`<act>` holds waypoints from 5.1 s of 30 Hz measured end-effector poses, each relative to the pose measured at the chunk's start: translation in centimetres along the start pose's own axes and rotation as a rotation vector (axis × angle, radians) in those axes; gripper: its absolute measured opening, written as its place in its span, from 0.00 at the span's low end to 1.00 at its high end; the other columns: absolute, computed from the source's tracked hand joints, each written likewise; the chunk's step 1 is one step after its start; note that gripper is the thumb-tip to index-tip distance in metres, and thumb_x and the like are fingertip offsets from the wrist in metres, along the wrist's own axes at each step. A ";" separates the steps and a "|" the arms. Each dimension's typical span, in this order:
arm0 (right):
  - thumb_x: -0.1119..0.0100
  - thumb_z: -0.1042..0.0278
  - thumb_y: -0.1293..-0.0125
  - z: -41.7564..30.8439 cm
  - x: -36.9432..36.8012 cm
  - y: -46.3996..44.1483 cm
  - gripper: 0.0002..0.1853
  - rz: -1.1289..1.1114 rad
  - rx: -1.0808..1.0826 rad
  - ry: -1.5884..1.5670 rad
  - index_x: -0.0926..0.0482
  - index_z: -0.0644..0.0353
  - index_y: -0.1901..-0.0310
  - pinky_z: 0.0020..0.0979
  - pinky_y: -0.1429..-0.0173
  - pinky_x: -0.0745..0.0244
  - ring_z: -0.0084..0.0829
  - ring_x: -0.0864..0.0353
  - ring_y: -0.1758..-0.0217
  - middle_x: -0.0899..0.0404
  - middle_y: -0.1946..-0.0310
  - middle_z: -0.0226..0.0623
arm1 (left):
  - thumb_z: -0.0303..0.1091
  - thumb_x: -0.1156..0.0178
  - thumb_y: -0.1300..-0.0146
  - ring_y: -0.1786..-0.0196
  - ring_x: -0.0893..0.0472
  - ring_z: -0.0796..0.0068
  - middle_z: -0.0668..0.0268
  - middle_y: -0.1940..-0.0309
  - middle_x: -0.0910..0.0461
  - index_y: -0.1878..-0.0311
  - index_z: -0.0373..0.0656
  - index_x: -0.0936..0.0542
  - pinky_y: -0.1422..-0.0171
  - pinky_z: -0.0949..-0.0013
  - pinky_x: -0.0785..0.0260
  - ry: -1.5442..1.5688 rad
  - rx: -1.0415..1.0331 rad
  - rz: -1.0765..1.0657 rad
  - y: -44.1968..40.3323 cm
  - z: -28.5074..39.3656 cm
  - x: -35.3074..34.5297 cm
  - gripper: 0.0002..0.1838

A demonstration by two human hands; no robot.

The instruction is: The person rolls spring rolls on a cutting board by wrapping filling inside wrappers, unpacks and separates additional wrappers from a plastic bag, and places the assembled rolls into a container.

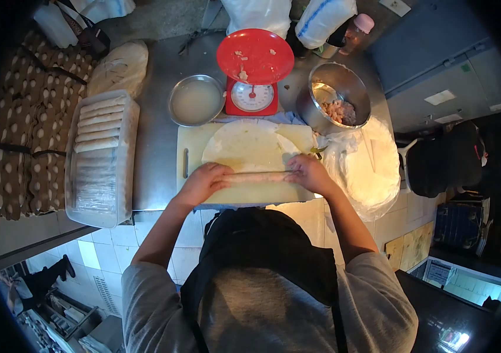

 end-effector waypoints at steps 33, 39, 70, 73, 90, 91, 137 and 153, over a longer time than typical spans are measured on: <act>0.33 0.68 0.46 0.8 -0.1 0.7 0.13 0.445 0.442 0.266 0.15 0.56 0.57 0.35 0.50 0.27 0.38 0.21 0.57 0.17 0.62 0.35 | 0.36 0.33 0.46 0.53 0.20 0.64 0.66 0.56 0.16 0.55 0.48 0.15 0.45 0.65 0.28 -0.243 -0.156 0.486 0.0 -1.2 -0.7 0.14; 0.33 0.71 0.45 1.6 1.2 -0.8 0.09 0.406 0.231 0.139 0.14 0.59 0.61 0.37 0.56 0.26 0.38 0.21 0.62 0.20 0.68 0.38 | 0.32 0.36 0.43 0.58 0.20 0.60 0.63 0.59 0.16 0.58 0.44 0.14 0.50 0.60 0.28 -0.086 0.029 0.451 0.3 -3.2 1.3 0.10; 0.36 0.64 0.45 0.2 -0.6 -0.4 0.19 0.391 0.433 0.537 0.20 0.53 0.50 0.39 0.49 0.33 0.35 0.25 0.53 0.22 0.60 0.30 | 0.36 0.33 0.49 0.55 0.22 0.67 0.69 0.59 0.20 0.47 0.48 0.19 0.48 0.65 0.28 -0.367 -0.108 0.374 -0.5 -1.1 -0.4 0.22; 0.35 0.64 0.45 0.5 -1.4 2.2 0.17 0.325 0.415 0.581 0.20 0.52 0.52 0.39 0.49 0.34 0.35 0.25 0.54 0.22 0.61 0.30 | 0.36 0.33 0.49 0.54 0.22 0.66 0.69 0.59 0.20 0.48 0.48 0.18 0.47 0.65 0.28 -0.350 -0.114 0.360 2.2 -0.4 -1.3 0.22; 0.36 0.69 0.46 -4.5 -3.6 -0.4 0.12 0.326 0.539 0.434 0.20 0.56 0.59 0.39 0.54 0.33 0.38 0.25 0.56 0.23 0.61 0.34 | 0.32 0.34 0.48 0.52 0.23 0.63 0.65 0.56 0.21 0.52 0.45 0.18 0.46 0.60 0.30 -0.314 -0.244 0.353 -1.6 2.7 -3.1 0.18; 0.36 0.70 0.46 -4.6 -3.8 -0.4 0.12 0.314 0.519 0.416 0.20 0.56 0.58 0.40 0.53 0.33 0.38 0.24 0.55 0.23 0.61 0.34 | 0.33 0.34 0.48 0.52 0.23 0.64 0.65 0.56 0.21 0.51 0.45 0.19 0.46 0.61 0.30 -0.303 -0.226 0.365 -1.5 2.7 -3.3 0.19; 0.46 0.59 0.30 -9.9 -9.7 -5.6 0.29 -0.050 0.307 0.212 0.41 0.66 0.35 0.47 0.27 0.44 0.43 0.21 0.43 0.23 0.46 0.53 | 0.37 0.36 0.43 0.48 0.24 0.57 0.59 0.51 0.20 0.31 0.42 0.36 0.40 0.59 0.32 -0.172 0.093 0.480 3.7 -1.3 -1.8 0.36; 0.40 0.54 0.36 -7.0 -8.1 -4.1 0.39 0.184 0.212 0.585 0.45 0.71 0.33 0.53 0.25 0.53 0.46 0.24 0.40 0.24 0.46 0.55 | 0.39 0.32 0.47 0.55 0.23 0.59 0.59 0.58 0.20 0.36 0.42 0.30 0.47 0.59 0.31 -0.261 0.069 0.577 3.9 -0.8 -1.3 0.34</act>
Point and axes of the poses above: each hand's wrist, its own y-axis away from the middle knuckle, its own x-axis out of the back of the hand, z = x × y, the point moved 4 cm from there along -y, towards the middle knuckle
